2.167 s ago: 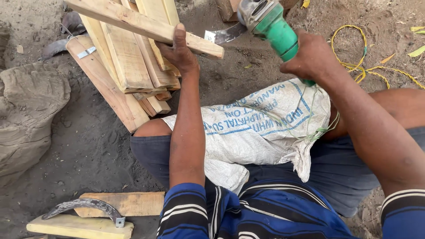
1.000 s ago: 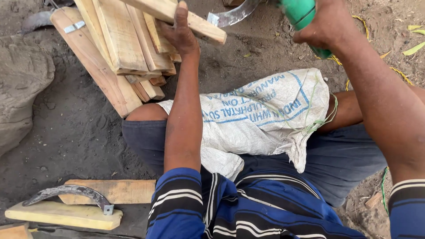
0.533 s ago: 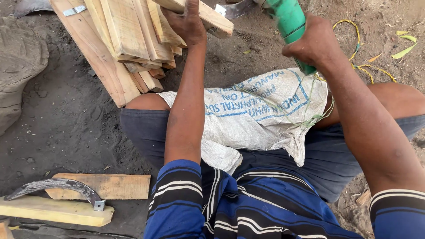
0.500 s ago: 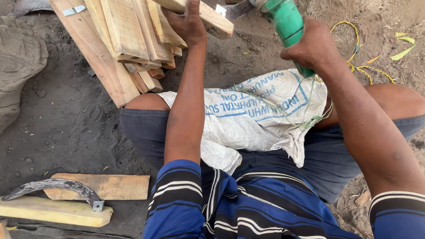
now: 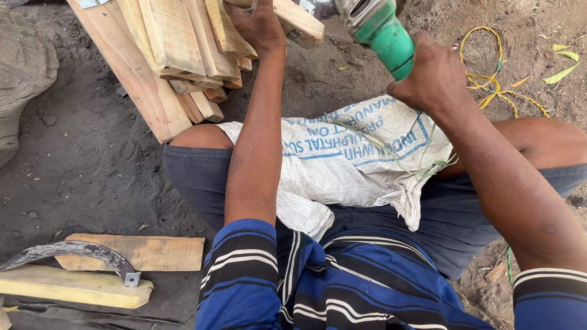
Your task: The person sits on the ground and uses a green angle grinder to smooth the edges of wooden planks. They hold each plank with one hand and run the grinder along the edges, then place the finished pieces into a nearby stack.
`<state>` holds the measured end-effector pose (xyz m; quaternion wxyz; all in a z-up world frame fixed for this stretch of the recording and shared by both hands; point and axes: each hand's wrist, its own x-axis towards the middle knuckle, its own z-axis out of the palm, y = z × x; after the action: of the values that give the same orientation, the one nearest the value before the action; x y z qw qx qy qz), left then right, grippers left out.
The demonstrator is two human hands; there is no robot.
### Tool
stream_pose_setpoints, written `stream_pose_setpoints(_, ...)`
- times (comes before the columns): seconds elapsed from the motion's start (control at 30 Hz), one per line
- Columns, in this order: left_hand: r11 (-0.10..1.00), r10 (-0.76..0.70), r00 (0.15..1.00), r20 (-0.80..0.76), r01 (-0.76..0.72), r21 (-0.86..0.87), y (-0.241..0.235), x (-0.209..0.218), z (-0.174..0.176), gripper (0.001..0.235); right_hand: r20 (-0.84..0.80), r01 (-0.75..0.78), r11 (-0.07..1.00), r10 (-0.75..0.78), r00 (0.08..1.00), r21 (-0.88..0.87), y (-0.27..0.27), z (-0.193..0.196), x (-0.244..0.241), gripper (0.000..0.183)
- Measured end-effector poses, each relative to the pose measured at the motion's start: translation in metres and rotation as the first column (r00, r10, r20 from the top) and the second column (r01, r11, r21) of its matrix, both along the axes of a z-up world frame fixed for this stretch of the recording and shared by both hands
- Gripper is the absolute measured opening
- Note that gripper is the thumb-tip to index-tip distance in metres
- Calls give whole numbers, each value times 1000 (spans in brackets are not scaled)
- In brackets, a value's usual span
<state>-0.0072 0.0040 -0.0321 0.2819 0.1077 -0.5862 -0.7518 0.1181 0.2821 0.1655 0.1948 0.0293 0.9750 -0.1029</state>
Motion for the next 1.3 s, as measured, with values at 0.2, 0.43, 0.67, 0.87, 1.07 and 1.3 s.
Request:
stream_pose_setpoints(0.2, 998, -45, 998, 49, 42, 50, -2, 0, 9, 87, -153, -30, 999, 32, 988, 17, 38, -6, -50, 67)
stream_pose_setpoints(0.43, 991, -89, 996, 20, 87, 106, 1, -4, 17, 94, 181, 88, 995, -94, 979, 45, 55, -17, -123, 49)
stream_pose_setpoints(0.67, 996, -66, 997, 47, 62, 71, 2, -2, 17, 86, 120, 104, 984, -87, 989, -147, 20, 4, -41, 65)
stream_pose_setpoints(0.87, 978, -73, 997, 7, 70, 194, 2, -4, 10, 78, 137, 102, 988, -86, 987, -115, 7, 14, -29, 64)
stream_pose_setpoints(1.07, 994, -48, 998, 50, 43, 100, -5, -8, -3, 75, 112, 49, 999, -48, 993, -12, 36, 5, -62, 70)
stream_pose_setpoints(1.3, 984, -71, 996, 62, 60, 167, -5, -7, 7, 84, 96, -29, 997, 21, 995, 76, 63, -15, -97, 71)
